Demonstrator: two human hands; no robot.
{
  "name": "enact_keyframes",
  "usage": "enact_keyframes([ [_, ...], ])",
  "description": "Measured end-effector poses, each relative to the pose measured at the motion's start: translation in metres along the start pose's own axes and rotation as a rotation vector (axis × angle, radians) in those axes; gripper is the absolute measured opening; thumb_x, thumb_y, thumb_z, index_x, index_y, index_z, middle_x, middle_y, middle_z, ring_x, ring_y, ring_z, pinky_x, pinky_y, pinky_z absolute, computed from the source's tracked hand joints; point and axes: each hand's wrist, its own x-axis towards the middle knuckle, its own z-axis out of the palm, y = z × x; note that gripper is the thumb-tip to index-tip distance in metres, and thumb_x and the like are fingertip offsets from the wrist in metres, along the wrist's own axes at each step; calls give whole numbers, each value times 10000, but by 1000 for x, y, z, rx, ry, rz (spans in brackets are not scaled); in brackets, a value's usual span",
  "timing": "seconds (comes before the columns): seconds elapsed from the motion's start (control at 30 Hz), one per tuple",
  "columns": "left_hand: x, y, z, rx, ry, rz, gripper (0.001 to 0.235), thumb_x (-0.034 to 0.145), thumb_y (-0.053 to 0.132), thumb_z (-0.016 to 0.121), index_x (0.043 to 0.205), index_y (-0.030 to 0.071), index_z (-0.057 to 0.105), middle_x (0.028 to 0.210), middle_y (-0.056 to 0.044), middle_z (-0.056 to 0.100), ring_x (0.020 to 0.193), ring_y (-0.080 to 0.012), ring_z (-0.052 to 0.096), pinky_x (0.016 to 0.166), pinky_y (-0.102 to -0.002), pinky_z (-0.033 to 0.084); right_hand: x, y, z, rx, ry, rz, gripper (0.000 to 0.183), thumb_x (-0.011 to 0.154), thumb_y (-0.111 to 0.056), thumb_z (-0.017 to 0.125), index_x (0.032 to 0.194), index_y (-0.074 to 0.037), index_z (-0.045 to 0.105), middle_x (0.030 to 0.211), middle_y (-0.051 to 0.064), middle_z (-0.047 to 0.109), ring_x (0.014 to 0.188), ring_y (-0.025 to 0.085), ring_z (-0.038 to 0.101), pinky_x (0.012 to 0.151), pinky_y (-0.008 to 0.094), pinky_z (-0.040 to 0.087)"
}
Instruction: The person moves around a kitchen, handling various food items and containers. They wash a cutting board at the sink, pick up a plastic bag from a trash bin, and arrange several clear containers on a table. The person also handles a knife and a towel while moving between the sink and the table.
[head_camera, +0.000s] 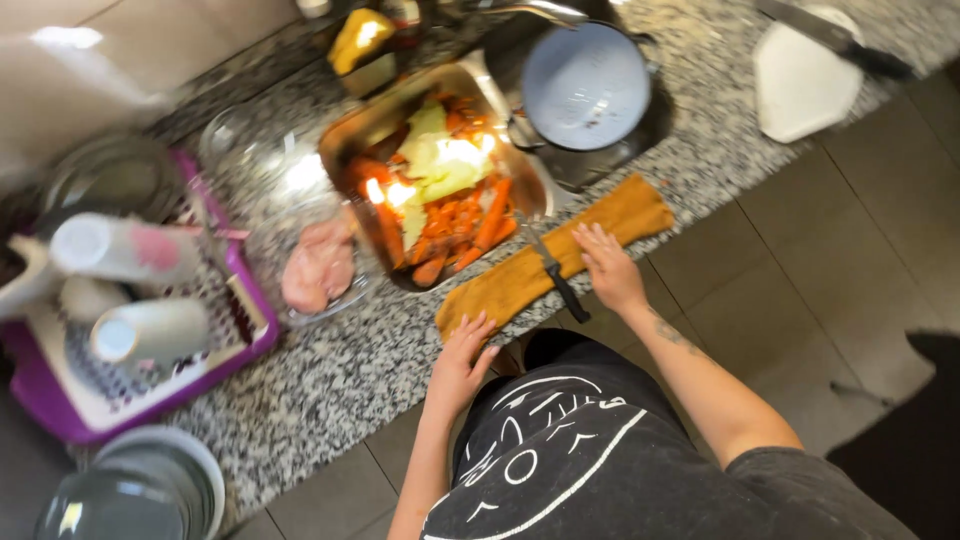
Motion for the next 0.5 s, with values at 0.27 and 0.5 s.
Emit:
enact_keyframes([
  [0.27, 29, -29, 36, 753, -159, 95, 643, 921, 544, 387, 1488, 341, 163, 1551, 101, 101, 1417, -221, 65, 1121, -449, 95, -1, 52, -3, -594, -16, -260, 556, 941, -578, 247, 1433, -339, 348, 1526, -79, 269, 1409, 174, 204, 1130, 405, 148],
  [0.5, 32, -9, 31, 684, -190, -33, 632, 889, 455, 515, 1458, 365, 256, 1530, 103, 198, 1407, -261, 148, 1113, -506, 179, 6, 101, -113, -669, -106, 53, 702, 888, -620, 332, 1490, -279, 210, 1531, 91, 222, 1381, 374, 194, 1053, 677, 105],
])
